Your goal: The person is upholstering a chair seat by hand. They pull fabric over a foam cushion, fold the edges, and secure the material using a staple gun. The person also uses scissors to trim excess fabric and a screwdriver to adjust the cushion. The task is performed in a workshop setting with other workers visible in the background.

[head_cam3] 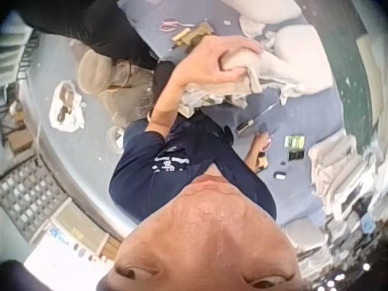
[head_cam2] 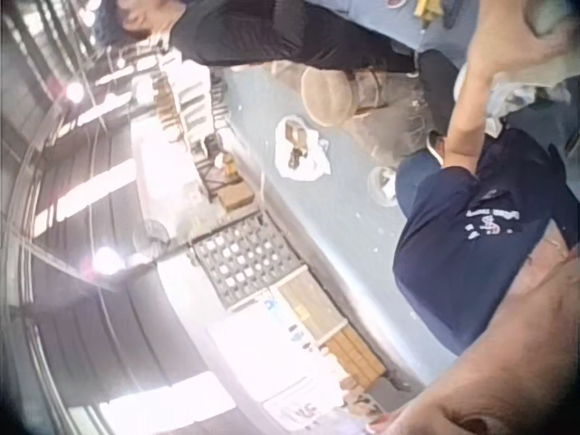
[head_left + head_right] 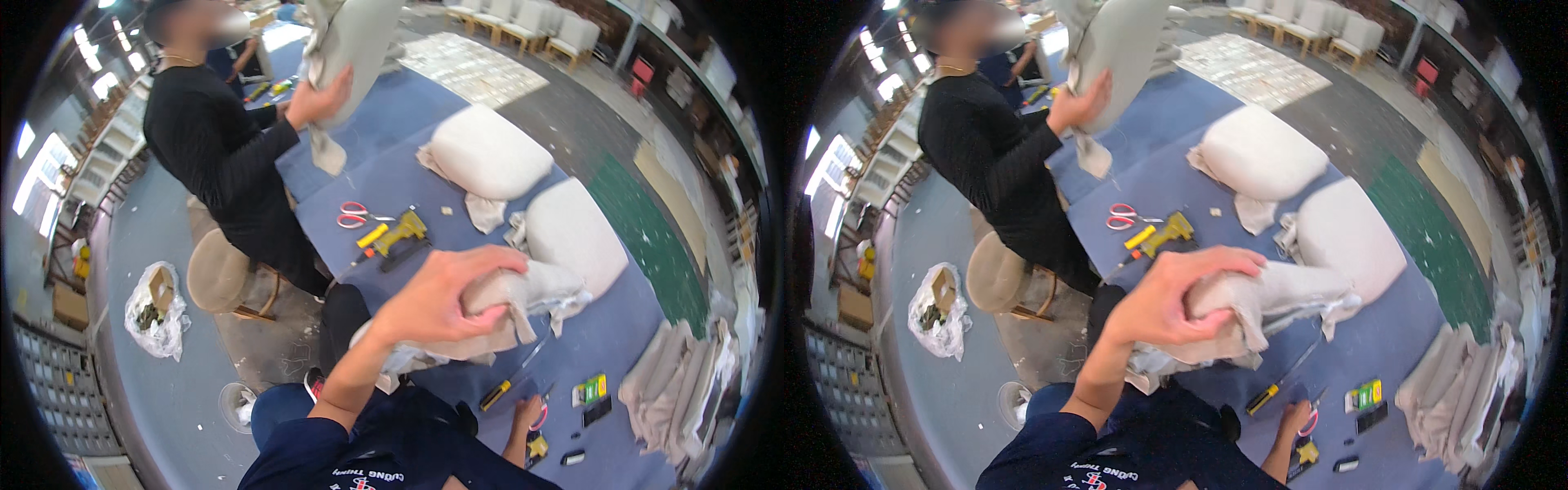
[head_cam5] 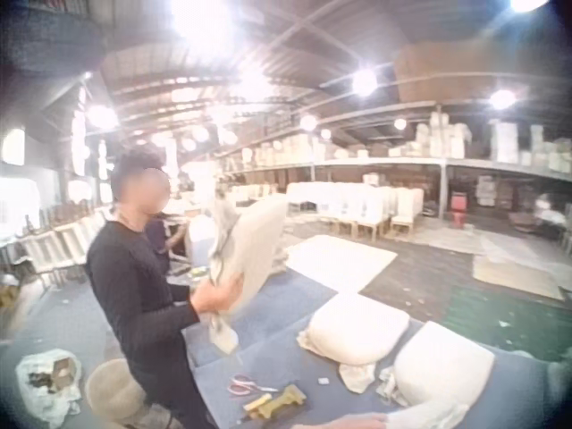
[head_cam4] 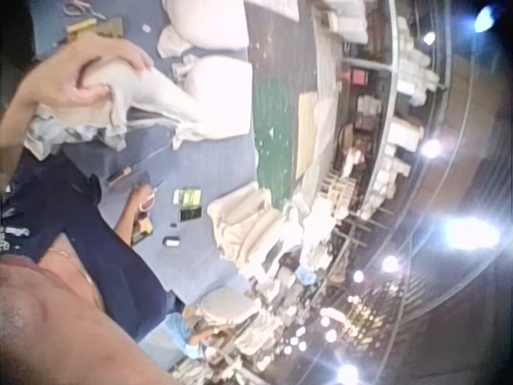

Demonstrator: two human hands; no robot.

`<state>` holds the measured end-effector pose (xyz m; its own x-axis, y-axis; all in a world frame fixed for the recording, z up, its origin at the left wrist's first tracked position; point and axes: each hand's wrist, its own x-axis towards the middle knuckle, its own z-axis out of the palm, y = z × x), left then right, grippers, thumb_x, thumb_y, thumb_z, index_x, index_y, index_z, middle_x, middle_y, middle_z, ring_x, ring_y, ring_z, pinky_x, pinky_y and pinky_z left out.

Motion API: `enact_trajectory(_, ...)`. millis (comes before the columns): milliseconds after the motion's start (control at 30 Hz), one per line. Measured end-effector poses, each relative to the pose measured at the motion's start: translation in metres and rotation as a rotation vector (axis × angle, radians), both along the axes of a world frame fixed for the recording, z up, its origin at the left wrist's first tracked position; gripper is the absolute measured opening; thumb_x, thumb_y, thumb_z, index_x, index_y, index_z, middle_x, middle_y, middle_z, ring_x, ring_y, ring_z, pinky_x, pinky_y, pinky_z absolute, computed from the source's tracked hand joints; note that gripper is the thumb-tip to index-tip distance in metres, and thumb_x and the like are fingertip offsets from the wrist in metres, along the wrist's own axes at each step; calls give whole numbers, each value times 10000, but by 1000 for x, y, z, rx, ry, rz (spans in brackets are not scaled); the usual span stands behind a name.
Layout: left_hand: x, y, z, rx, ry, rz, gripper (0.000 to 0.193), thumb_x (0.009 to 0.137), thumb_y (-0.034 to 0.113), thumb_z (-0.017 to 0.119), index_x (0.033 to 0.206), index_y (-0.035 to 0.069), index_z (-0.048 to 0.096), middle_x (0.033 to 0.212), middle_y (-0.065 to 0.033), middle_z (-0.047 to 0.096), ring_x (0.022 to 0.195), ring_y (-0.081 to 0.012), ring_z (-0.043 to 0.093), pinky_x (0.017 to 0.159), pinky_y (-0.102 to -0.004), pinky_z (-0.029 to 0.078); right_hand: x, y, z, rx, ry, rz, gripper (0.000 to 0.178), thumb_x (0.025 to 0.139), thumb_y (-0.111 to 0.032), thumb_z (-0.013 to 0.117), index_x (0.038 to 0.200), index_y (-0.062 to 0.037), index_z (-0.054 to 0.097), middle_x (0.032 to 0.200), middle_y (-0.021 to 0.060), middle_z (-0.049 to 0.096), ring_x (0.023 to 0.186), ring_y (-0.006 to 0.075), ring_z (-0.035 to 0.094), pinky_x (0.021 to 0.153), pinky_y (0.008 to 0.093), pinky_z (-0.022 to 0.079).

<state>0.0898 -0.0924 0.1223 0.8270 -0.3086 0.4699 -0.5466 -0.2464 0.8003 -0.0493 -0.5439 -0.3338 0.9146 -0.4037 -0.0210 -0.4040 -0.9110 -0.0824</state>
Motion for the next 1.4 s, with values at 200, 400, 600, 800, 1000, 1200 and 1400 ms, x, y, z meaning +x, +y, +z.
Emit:
enact_trajectory(200,0,-6,0,-58,-51,8,444,764,169,724,1189,99,616,1085,-148,702,965,-366,676,830,-397,527,6,-1,-12,-55,7,36,261,758,-114,649,968,24,579,966,258,645,923,445,653,808,524,543)
enact_trajectory(400,-2,-7,-2,-53,-63,8,452,769,179,716,1202,104,610,1077,-147,701,946,-360,675,826,-394,514,9,-9,-14,-103,25,-22,299,781,-129,653,1027,21,575,1020,226,636,955,415,647,832,502,540)
enact_trajectory(600,-5,-2,3,-16,-17,-8,469,757,137,709,1214,79,619,1186,-133,690,1013,-338,689,886,-375,529,21,-15,-19,-12,108,-59,389,765,-137,672,1094,42,567,1090,232,621,1028,419,621,877,503,523)
enact_trajectory(800,-9,0,3,-10,37,-7,476,754,119,715,1217,62,622,1223,-135,684,1036,-328,697,911,-358,538,19,-18,4,107,72,-281,437,745,-220,731,1051,51,578,1032,255,632,1015,440,630,878,501,527)
enact_trajectory(1000,-7,-21,9,-4,-10,-46,487,741,99,719,1218,72,627,1226,-136,685,1053,-334,692,915,-354,535,15,-67,9,293,-236,-355,339,779,-269,760,778,44,631,922,240,646,834,399,662,757,472,552)
enact_trajectory(1200,-12,-31,5,54,-49,-9,538,677,80,709,1208,49,628,1225,-137,693,1054,-318,707,931,-328,527,113,26,266,1063,-741,44,261,1019,-213,537,800,-71,534,651,-7,514,552,87,511,516,266,456)
enact_trajectory(1400,-20,-45,3,4,9,-106,658,663,114,750,1293,45,573,1148,-172,694,1030,-330,702,887,-364,534,122,142,472,1155,-518,626,128,935,-96,658,854,2,643,695,20,623,603,93,590,556,251,465)
